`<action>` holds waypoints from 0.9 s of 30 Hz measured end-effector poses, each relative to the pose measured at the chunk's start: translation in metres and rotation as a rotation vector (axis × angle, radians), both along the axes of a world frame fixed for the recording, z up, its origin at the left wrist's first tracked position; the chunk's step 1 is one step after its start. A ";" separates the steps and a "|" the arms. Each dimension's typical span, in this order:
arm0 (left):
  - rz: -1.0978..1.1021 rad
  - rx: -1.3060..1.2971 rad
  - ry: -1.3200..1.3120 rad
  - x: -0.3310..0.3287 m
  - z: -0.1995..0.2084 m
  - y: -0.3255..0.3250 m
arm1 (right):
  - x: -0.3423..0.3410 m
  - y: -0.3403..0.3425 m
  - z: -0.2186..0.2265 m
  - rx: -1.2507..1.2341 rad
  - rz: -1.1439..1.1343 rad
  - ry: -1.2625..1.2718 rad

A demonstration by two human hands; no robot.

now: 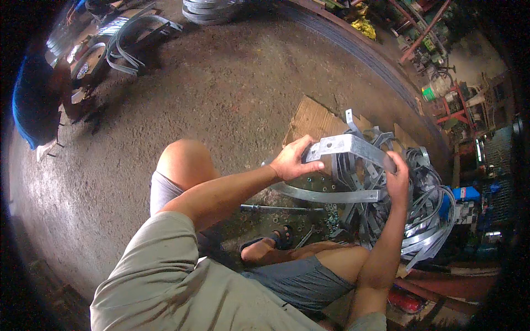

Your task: The person sits on the floor of a workshop and assembles a metal frame by hand. They pick up curved metal pieces, align them with a central rod, and secure them using bolts and nuts. The person handles multiple components, including washers and nuts, to construct the frame structure.

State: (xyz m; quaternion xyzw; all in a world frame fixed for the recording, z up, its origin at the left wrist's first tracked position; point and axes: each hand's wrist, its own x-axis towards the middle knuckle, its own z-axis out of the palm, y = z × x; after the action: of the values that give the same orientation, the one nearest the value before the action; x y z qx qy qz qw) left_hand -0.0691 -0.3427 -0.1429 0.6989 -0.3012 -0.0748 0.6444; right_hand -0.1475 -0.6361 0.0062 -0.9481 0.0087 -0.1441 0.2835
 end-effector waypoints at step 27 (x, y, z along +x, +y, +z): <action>-0.094 -0.147 -0.155 -0.019 0.005 -0.007 | -0.021 -0.006 -0.002 -0.104 0.068 -0.027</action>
State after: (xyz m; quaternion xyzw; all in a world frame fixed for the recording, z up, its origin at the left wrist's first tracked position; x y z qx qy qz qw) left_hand -0.0876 -0.3497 -0.1384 0.6387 -0.3873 -0.0282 0.6643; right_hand -0.1690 -0.6420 0.0038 -0.9592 -0.0345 -0.1473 0.2388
